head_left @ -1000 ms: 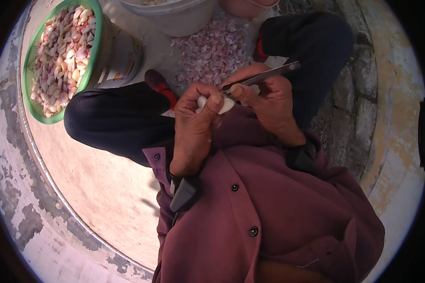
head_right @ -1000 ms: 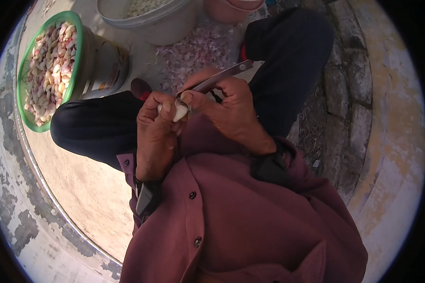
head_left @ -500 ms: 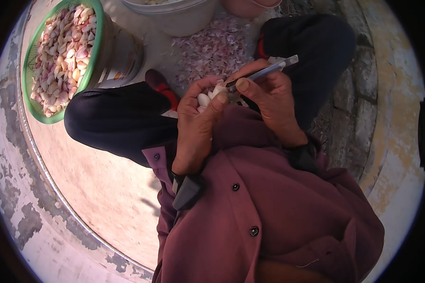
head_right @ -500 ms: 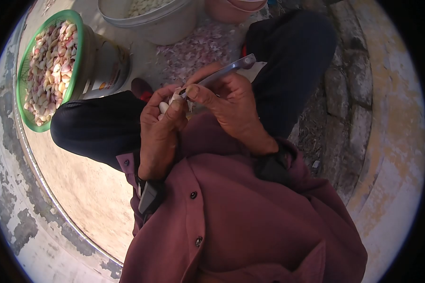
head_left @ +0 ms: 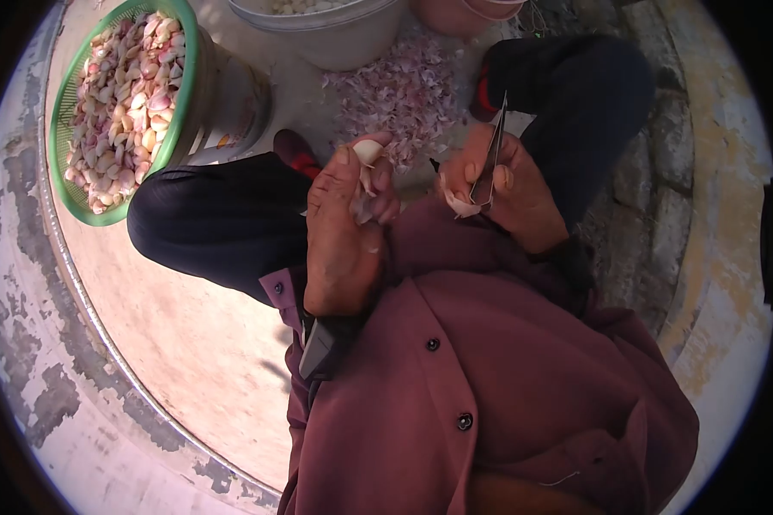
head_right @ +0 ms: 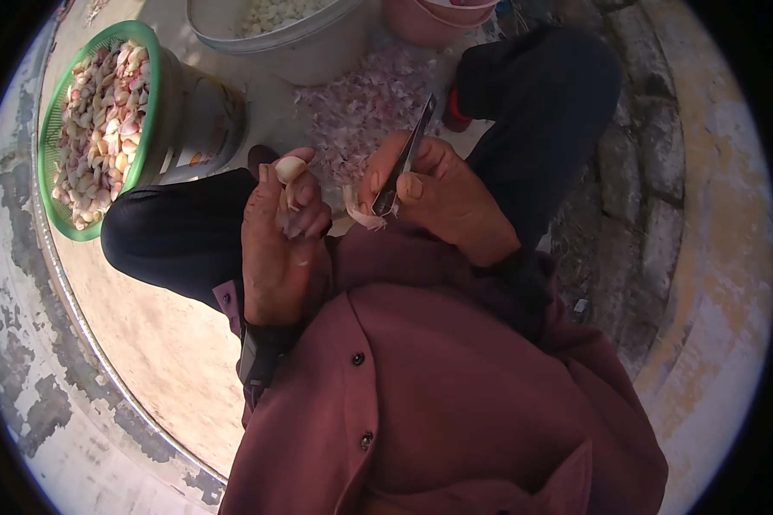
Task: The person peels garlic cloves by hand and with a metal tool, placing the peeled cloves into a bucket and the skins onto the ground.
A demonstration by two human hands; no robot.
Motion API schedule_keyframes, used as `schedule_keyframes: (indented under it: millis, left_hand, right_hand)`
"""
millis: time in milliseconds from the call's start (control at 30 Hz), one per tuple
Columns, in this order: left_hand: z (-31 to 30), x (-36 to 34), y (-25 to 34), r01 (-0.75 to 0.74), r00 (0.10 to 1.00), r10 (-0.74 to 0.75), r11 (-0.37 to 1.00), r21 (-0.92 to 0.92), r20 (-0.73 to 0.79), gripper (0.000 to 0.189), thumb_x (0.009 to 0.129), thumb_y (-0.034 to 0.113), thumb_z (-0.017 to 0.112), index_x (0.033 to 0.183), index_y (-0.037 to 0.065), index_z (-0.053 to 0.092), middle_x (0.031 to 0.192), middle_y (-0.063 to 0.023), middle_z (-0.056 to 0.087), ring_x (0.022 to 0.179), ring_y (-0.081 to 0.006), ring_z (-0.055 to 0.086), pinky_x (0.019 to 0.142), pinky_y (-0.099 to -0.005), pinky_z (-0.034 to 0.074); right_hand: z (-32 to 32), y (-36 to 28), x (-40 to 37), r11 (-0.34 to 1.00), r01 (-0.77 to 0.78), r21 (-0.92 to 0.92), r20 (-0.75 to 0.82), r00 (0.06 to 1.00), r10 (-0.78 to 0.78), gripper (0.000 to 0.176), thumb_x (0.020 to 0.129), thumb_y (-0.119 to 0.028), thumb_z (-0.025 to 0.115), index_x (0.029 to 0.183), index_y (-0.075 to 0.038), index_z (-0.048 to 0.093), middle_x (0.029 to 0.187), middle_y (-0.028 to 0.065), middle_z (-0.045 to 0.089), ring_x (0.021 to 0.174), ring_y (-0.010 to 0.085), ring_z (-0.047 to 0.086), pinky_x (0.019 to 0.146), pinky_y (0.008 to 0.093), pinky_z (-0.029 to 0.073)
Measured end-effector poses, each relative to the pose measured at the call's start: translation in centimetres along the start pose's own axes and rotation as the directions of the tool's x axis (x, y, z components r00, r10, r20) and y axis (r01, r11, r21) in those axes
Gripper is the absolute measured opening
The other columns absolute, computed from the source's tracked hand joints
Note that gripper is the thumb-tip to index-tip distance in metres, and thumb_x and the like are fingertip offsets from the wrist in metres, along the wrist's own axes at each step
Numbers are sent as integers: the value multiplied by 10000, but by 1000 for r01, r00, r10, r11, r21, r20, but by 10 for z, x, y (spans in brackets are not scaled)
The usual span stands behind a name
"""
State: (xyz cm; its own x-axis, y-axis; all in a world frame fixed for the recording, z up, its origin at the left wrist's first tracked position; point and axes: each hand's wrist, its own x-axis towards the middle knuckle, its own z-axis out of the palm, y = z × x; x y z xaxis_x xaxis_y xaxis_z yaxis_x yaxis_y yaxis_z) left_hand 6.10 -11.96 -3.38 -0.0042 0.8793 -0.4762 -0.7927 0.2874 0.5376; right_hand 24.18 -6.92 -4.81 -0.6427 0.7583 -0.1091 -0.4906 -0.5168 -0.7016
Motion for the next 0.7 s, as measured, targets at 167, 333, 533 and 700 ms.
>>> schedule_keyframes:
  millis: [167, 333, 533, 700]
  left_hand:
    - [6, 3, 10, 8, 998, -4, 998, -56, 63, 381, 999, 285, 516, 1242, -9, 511, 872, 5, 497, 659, -69, 385, 612, -211, 354]
    - [2, 1, -3, 52, 997, -44, 989, -136, 60, 383, 973, 223, 566, 1288, 21, 485, 977, -1, 525, 785, -67, 443, 699, -211, 396]
    - [10, 2, -12, -28, 999, 27, 998, -51, -22, 281, 934, 162, 630, 1176, 49, 542, 920, 3, 565, 678, -44, 438, 632, -193, 378]
    - [5, 1, -13, -47, 996, 52, 997, -68, 74, 296, 903, 121, 669, 1160, 43, 545, 910, 0, 579, 706, -36, 473, 634, -194, 397]
  right_hand:
    - [-27, 3, 10, 816, 4, -578, -327, 915, -236, 192, 894, -118, 684, 1054, -20, 644, 973, 46, 677, 914, 85, 609, 824, 225, 478]
    - [1, 2, 13, 858, 175, -483, -252, 911, -328, 223, 869, -109, 713, 1048, -2, 634, 1009, 64, 674, 925, 99, 612, 818, 234, 482]
    - [16, 0, 18, 742, 305, -598, -33, 915, -403, 272, 842, -100, 736, 1062, 14, 624, 1025, 93, 672, 934, 127, 627, 819, 247, 491]
    - [19, 0, 18, 711, 325, -624, -12, 905, -424, 244, 849, -96, 727, 1045, 12, 629, 997, 92, 678, 900, 132, 636, 791, 247, 497]
